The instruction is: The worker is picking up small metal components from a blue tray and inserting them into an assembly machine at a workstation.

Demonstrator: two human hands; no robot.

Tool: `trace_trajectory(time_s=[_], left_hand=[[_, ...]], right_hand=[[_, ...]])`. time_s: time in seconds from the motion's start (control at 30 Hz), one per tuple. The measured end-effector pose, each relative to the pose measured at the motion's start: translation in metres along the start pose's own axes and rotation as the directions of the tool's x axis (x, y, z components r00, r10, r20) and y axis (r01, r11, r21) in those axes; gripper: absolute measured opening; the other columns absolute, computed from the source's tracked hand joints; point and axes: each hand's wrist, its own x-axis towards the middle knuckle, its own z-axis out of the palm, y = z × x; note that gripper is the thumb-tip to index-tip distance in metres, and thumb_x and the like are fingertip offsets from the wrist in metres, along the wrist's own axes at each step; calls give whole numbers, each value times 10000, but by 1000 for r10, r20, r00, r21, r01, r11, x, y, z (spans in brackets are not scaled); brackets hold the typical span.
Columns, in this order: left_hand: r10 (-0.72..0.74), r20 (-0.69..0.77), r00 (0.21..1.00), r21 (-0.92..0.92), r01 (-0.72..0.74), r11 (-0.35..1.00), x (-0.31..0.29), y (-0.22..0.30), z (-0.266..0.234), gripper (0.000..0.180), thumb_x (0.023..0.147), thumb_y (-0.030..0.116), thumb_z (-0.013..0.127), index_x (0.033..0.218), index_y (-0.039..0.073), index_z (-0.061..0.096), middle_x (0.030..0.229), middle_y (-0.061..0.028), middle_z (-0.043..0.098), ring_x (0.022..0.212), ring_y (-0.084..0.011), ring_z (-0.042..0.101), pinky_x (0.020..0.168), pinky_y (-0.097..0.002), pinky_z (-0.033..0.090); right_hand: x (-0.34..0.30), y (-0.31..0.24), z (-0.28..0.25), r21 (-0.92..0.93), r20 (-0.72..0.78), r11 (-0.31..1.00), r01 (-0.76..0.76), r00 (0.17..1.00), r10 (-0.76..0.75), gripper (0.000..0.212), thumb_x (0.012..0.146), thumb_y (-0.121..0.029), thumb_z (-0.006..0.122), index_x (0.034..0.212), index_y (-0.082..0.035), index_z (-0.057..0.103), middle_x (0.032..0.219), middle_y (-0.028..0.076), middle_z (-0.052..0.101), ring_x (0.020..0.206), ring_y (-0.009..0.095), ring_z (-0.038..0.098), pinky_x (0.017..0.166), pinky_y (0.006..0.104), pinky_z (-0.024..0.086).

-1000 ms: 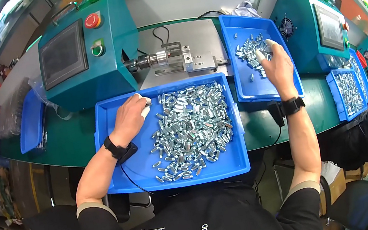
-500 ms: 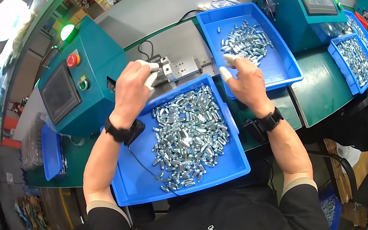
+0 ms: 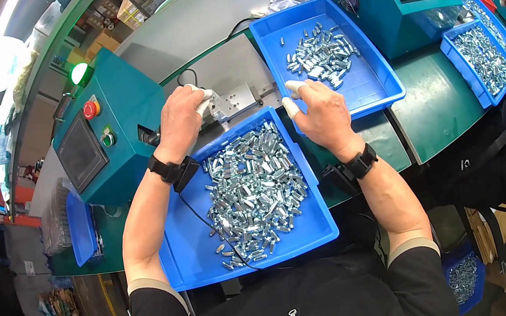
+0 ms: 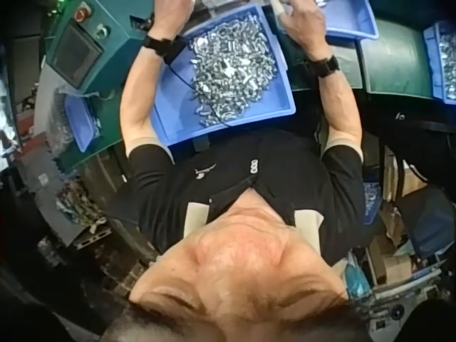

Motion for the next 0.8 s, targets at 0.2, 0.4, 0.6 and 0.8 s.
trace_trajectory(time_s=[0.2, 0.4, 0.6, 0.8], left_hand=[[40, 14, 999, 10, -40, 999, 0, -5, 0, 189, 862, 19, 709, 1030, 67, 780, 912, -90, 658, 926, -320, 644, 808, -458, 534], [48, 33, 998, -4, -48, 999, 1, -8, -1, 226, 856, -13, 679, 1039, 70, 783, 925, -88, 657, 943, -312, 644, 822, -447, 532], [123, -33, 992, 90, -120, 989, -8, -2, 3, 215, 874, 30, 661, 1047, 98, 769, 914, -64, 640, 954, -277, 645, 836, -425, 531], [124, -52, 991, 107, -118, 987, -12, -5, 5, 222, 877, 59, 662, 1073, 110, 753, 925, -55, 638, 965, -260, 647, 849, -415, 531]], right_hand=[[0, -1, 2, -8, 13, 1000, 5, 1000, -4, 286, 938, -168, 787, 1208, -79, 753, 971, 74, 775, 805, 272, 700, 719, 393, 561], [0, 0, 1, 5, 49, 1000, -10, 999, 10, 286, 939, -165, 789, 1206, -69, 761, 982, 81, 783, 780, 251, 703, 703, 370, 560], [1, 5, 1, 44, 76, 999, -18, 997, 14, 285, 941, -166, 786, 1201, -51, 762, 980, 109, 782, 804, 253, 723, 718, 371, 568], [6, -1, -3, 86, 163, 990, -110, 982, 95, 293, 944, -165, 784, 1200, -23, 768, 1003, 136, 787, 833, 260, 741, 737, 361, 575]])
